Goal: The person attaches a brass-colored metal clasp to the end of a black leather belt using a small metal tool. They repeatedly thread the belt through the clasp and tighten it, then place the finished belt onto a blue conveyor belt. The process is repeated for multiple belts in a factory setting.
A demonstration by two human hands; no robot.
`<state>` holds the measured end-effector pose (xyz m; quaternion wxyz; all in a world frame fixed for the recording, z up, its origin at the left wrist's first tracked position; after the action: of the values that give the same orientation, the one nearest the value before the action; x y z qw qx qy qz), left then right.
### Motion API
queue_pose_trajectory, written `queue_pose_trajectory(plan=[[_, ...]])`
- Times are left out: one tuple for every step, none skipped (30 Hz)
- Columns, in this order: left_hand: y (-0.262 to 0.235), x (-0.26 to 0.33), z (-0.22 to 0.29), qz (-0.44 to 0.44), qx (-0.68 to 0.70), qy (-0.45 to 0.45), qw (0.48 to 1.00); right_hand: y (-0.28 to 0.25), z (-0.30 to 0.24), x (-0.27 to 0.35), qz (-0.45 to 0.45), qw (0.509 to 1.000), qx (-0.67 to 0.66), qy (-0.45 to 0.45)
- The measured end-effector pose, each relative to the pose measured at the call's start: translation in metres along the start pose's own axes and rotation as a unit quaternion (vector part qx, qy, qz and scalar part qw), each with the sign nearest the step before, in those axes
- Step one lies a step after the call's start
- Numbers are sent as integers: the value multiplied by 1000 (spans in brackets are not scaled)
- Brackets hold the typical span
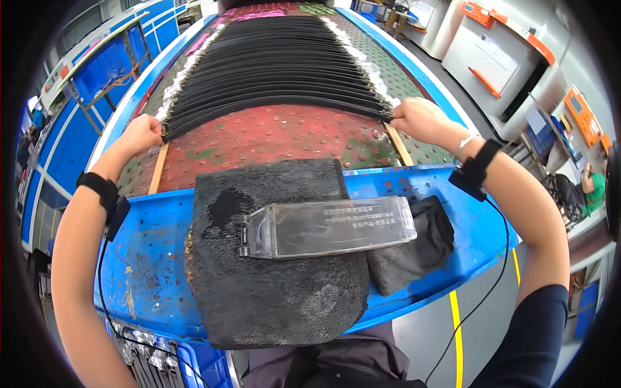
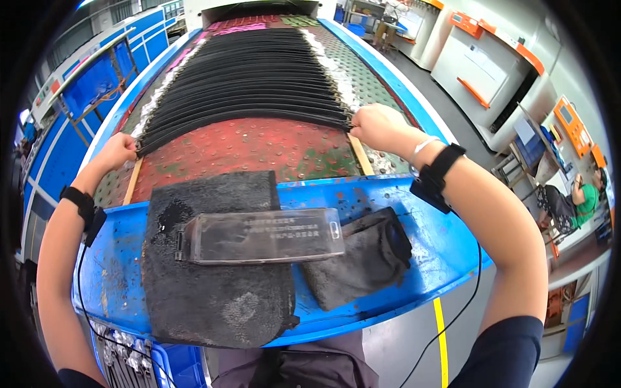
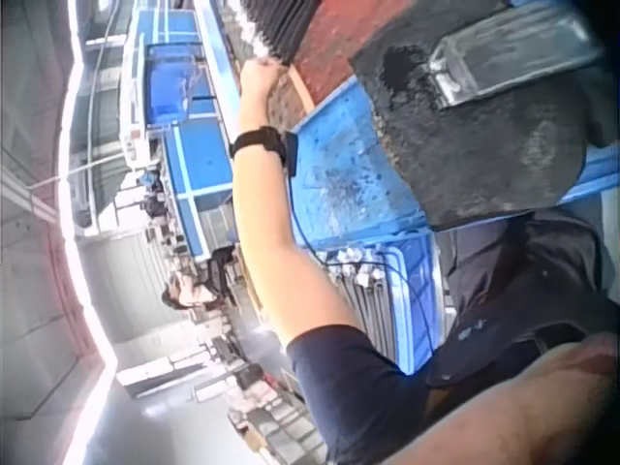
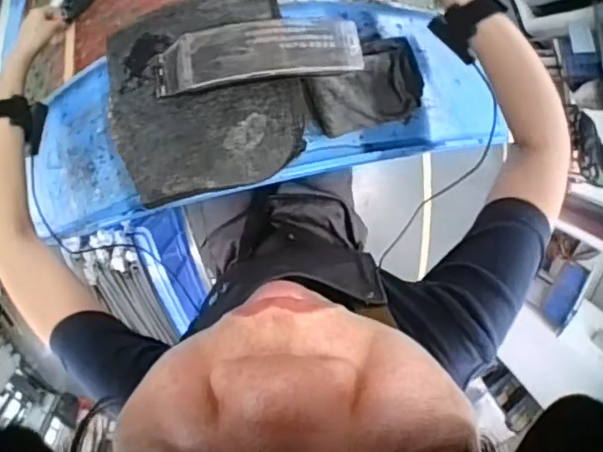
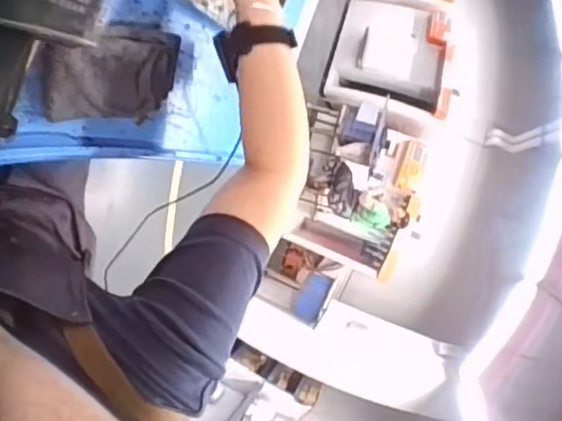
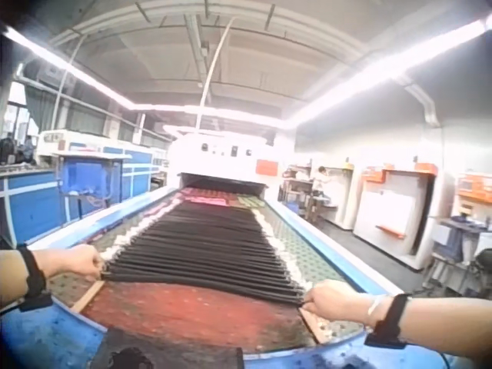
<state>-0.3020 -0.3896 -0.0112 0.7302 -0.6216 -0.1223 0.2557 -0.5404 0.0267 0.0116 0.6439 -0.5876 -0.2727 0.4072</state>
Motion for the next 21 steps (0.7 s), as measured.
queue_pose_trajectory(plan=[[0,-1,1,-4,11,-5,1000,4,2,-2,2,1000,2,3],[0,0,3,-7,22,-12,1000,8,5,-2,4,1000,4,5],[0,2,7,-14,25,-21,999,11,6,-3,7,1000,5,7],[0,3,10,-15,30,-25,999,14,8,-4,9,1000,9,7],[-1,3,13,-17,35,-29,999,15,10,-5,12,1000,12,7],[-1,5,12,-19,40,-36,998,16,9,-6,15,1000,15,5],[-1,5,12,-22,36,-40,998,17,8,-6,14,1000,13,10],[-1,6,11,-25,32,-44,998,17,8,-7,14,1000,12,14],[-1,6,9,-27,30,-48,998,17,8,-7,14,1000,12,18],[0,6,8,-25,32,-44,998,16,7,-7,22,1000,11,14],[1,4,6,-23,34,-40,998,15,7,-6,30,999,10,9],[2,3,5,-21,36,-37,998,14,6,-7,38,999,8,4],[2,3,4,-22,35,-36,998,15,6,-7,39,999,5,6],[2,2,3,-22,34,-36,999,15,6,-8,39,999,1,8],[2,1,4,-23,33,-33,999,15,7,-8,39,999,-2,12],[3,1,5,-25,32,-36,999,15,8,-8,39,999,0,13],[4,1,7,-26,32,-38,998,14,10,-7,39,999,2,15],[4,1,7,-28,31,-41,998,13,9,-7,39,999,2,15],[3,0,7,-21,29,-35,999,14,10,-7,20,999,9,26],[3,0,7,-15,28,-29,999,14,11,-7,2,999,17,36],[1,1,7,-9,25,-26,999,15,9,-8,-17,999,23,44]])
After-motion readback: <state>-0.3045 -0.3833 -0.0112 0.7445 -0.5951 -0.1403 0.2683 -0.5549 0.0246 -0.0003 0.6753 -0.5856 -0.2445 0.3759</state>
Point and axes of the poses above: each hand's wrist, its own x-axis away from the middle knuckle, its own y-axis out of the palm, z = x × y, the point moved 8 cm from there along -x, towards the middle knuckle, and after that the axes turned 4 degrees about z, right-handed, at the moved point
